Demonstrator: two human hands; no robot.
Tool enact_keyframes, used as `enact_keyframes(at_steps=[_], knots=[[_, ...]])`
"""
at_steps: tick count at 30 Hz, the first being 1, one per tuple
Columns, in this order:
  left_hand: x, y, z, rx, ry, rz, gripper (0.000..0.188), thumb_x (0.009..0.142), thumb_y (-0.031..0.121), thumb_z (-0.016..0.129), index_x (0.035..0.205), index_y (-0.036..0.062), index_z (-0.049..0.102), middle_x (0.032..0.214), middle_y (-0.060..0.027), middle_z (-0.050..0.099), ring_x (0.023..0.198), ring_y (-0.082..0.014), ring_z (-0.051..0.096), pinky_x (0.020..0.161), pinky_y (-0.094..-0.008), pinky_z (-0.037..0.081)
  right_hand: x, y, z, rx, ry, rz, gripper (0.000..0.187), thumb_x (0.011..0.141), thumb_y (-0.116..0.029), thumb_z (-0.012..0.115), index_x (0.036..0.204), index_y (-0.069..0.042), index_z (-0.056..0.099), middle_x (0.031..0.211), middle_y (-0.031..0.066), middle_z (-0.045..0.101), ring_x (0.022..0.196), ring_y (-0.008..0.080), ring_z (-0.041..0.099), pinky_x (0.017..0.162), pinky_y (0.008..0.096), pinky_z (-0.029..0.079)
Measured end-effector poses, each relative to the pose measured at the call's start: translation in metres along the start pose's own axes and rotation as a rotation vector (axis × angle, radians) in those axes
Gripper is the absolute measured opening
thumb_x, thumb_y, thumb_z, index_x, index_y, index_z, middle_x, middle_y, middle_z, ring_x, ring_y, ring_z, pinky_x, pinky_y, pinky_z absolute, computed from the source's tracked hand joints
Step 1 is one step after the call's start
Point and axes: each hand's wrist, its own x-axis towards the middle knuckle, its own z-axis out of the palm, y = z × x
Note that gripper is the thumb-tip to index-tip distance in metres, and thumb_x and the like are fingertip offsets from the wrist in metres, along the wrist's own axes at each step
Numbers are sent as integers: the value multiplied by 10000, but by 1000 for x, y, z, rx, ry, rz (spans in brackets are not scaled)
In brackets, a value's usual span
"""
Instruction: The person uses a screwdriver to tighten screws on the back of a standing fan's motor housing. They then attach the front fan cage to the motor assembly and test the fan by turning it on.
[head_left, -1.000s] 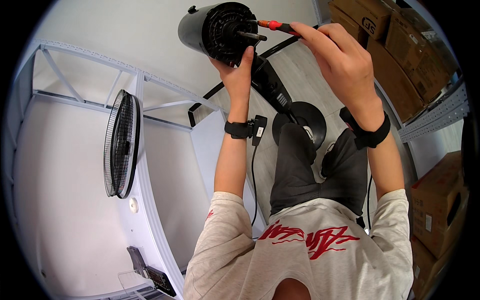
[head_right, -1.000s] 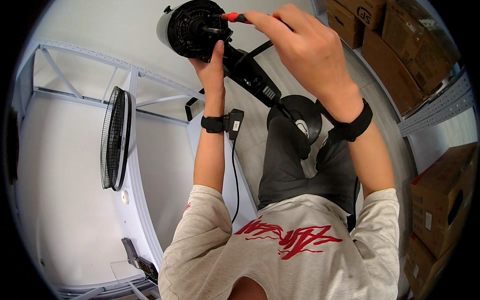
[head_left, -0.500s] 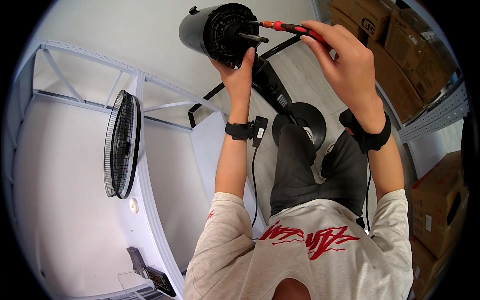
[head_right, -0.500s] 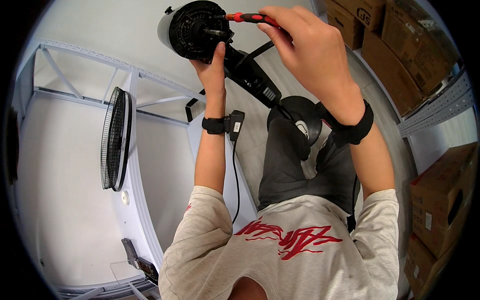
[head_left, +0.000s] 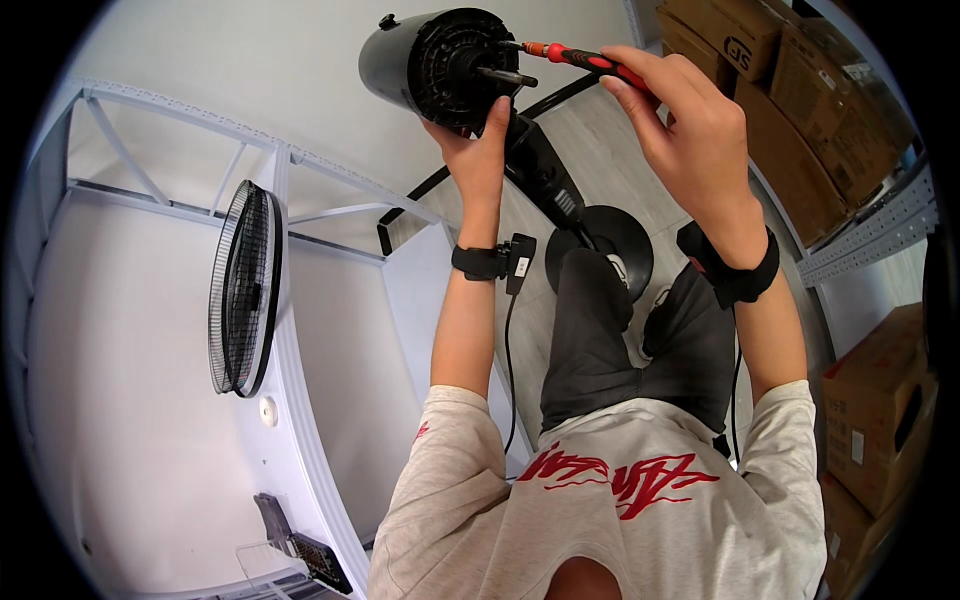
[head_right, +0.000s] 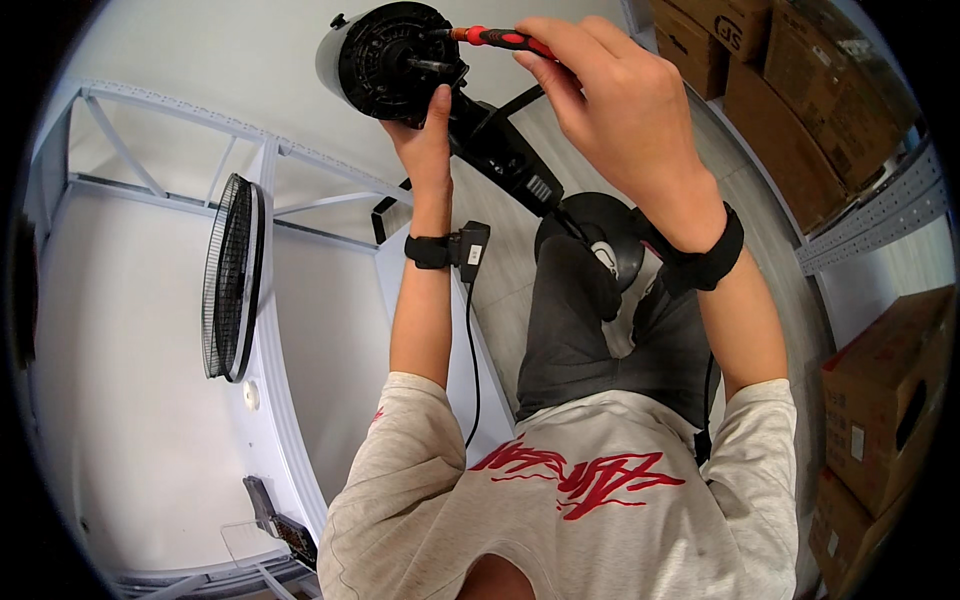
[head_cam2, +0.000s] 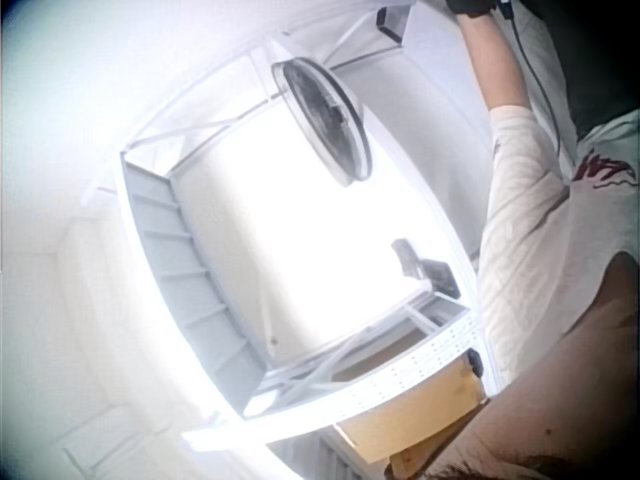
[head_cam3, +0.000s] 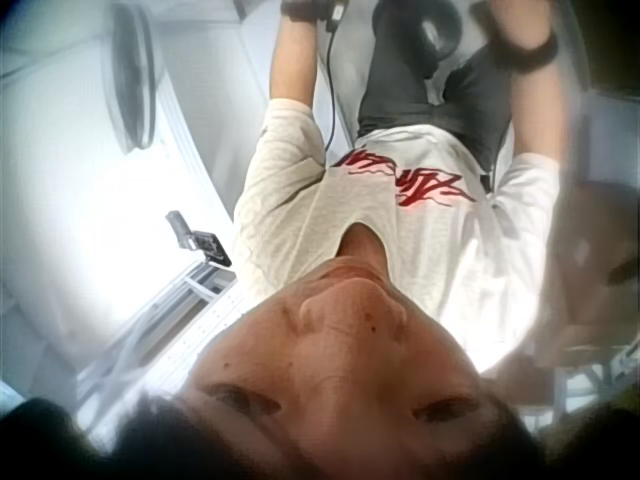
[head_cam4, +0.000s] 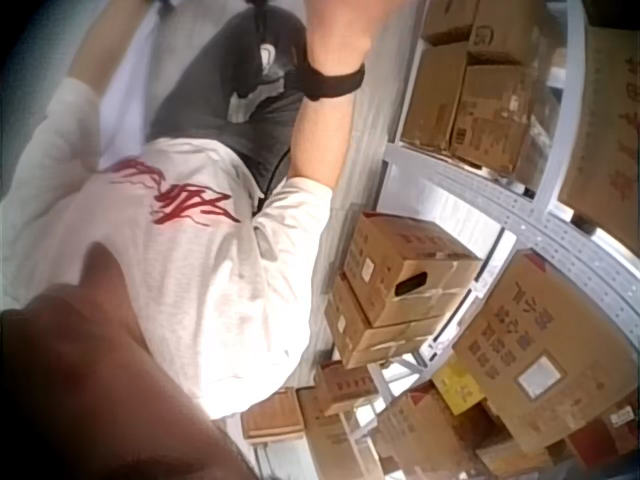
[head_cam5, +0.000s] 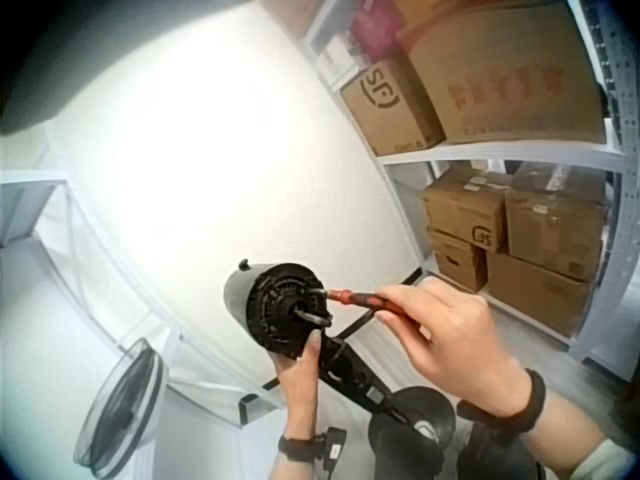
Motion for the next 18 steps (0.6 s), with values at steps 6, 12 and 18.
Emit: enact_keyframes(at_steps=[6,12,18], knots=[[1,1,-2,-8,-33,-38,992,836,222,838,1545,25,173,1477,-147,412,1332,-235,448,1148,-385,325,-2,3,3,-72,30,-119,224,872,-151,749,1092,-161,711,733,35,549,561,218,575,515,331,466],[2,-2,-4,-5,-48,-62,1085,821,265,849,1573,23,105,1509,-163,370,1363,-249,419,1167,-399,299,-13,0,6,-143,26,-226,314,811,-89,744,1118,-152,716,729,20,525,580,184,568,517,309,471],[0,1,2,-14,-2,13,804,870,154,808,1488,30,308,1419,-128,485,1281,-217,498,1115,-354,374,-19,8,8,-144,9,-284,378,798,-37,712,1163,-134,713,741,13,535,633,168,586,525,298,481]])
